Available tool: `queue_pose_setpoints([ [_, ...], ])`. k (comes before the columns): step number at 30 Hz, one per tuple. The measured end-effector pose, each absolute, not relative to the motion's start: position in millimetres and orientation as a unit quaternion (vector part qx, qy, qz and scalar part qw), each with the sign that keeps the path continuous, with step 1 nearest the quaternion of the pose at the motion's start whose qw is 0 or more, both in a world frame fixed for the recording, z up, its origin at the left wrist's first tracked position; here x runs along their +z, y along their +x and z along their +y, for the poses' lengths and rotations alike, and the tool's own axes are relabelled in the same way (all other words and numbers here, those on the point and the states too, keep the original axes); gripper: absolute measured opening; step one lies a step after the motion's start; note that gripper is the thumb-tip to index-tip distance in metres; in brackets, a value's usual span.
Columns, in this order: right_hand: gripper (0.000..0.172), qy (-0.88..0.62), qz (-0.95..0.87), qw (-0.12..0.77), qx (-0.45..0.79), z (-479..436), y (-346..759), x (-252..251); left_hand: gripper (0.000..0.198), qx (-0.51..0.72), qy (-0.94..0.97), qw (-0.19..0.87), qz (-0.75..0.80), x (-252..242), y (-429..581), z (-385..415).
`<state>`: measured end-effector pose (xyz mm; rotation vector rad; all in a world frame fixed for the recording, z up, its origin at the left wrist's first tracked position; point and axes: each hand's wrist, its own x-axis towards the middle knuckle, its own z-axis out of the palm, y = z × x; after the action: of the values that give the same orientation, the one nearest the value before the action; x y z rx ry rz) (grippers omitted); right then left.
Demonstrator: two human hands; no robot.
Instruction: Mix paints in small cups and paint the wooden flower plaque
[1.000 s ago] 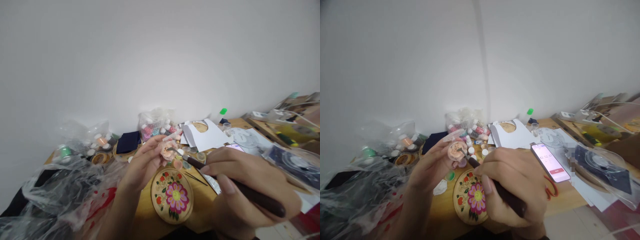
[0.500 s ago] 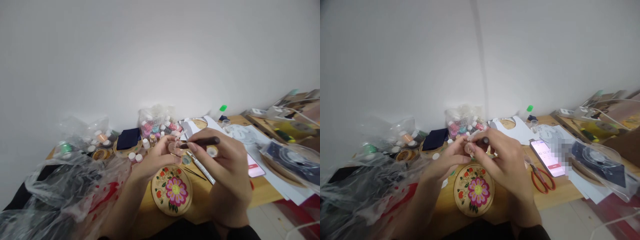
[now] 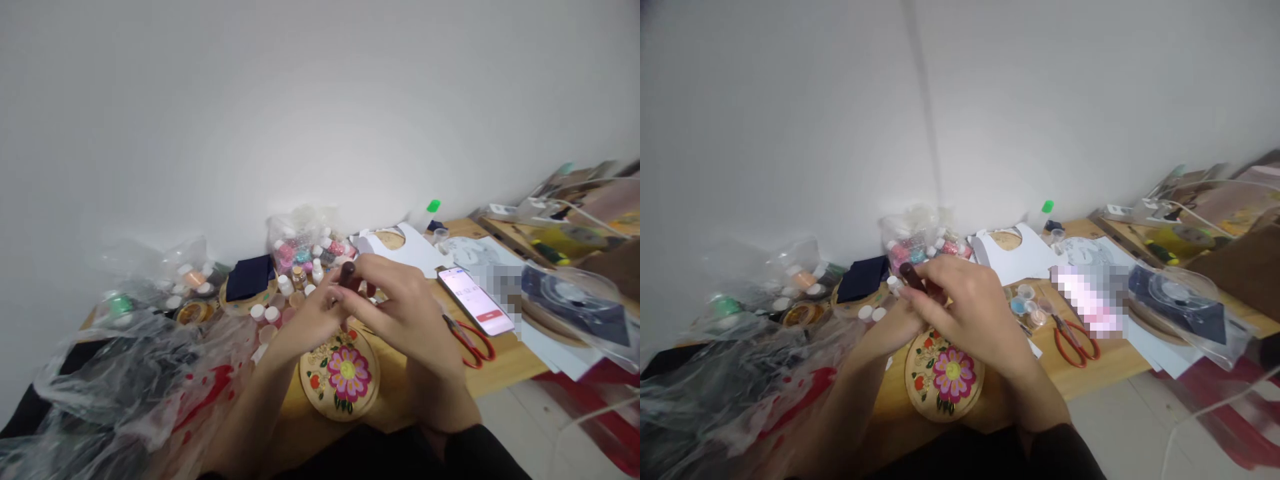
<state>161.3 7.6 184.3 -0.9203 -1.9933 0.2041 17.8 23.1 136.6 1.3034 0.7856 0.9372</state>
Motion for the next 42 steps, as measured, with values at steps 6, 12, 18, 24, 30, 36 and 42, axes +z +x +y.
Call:
queue_pose_setpoints([
  [6, 0.021, -0.399, -0.795, 0.440, 0.123, 13.4, 161.8, 183.9, 0.014, 0.293, 0.592, 0.605, 0.444, 136.9, 15.9, 17.6],
  [12, 0.014, -0.391, -0.780, 0.464, 0.154, 20.4, 165.8, 180.6, 0.019, 0.279, 0.591, 0.625, 0.426, 143.6, 17.8, 16.9],
  [18, 0.014, -0.399, -0.752, 0.495, 0.175, 15.4, 169.3, 182.1, 0.026, 0.272, 0.574, 0.647, 0.421, 143.4, 10.9, 21.5],
  [24, 0.011, -0.418, -0.522, 0.743, -0.010, -2.3, 201.8, 196.5, 0.032, 0.294, 0.565, 0.669, 0.384, 139.2, 2.2, 30.2],
  [30, 0.021, -0.725, -0.512, 0.460, -0.026, -15.7, 300.7, 162.8, 0.032, 0.331, 0.559, 0.650, 0.395, 139.8, -2.4, 36.6],
  [36, 0.031, -0.832, -0.488, 0.244, 0.103, -40.4, 352.7, 72.6, 0.037, 0.356, 0.534, 0.647, 0.411, 137.9, -9.0, 40.9],
  [42, 0.065, -0.832, -0.482, 0.255, 0.103, -54.6, 338.9, 18.3, 0.038, 0.363, 0.529, 0.632, 0.434, 138.1, -13.7, 45.6],
])
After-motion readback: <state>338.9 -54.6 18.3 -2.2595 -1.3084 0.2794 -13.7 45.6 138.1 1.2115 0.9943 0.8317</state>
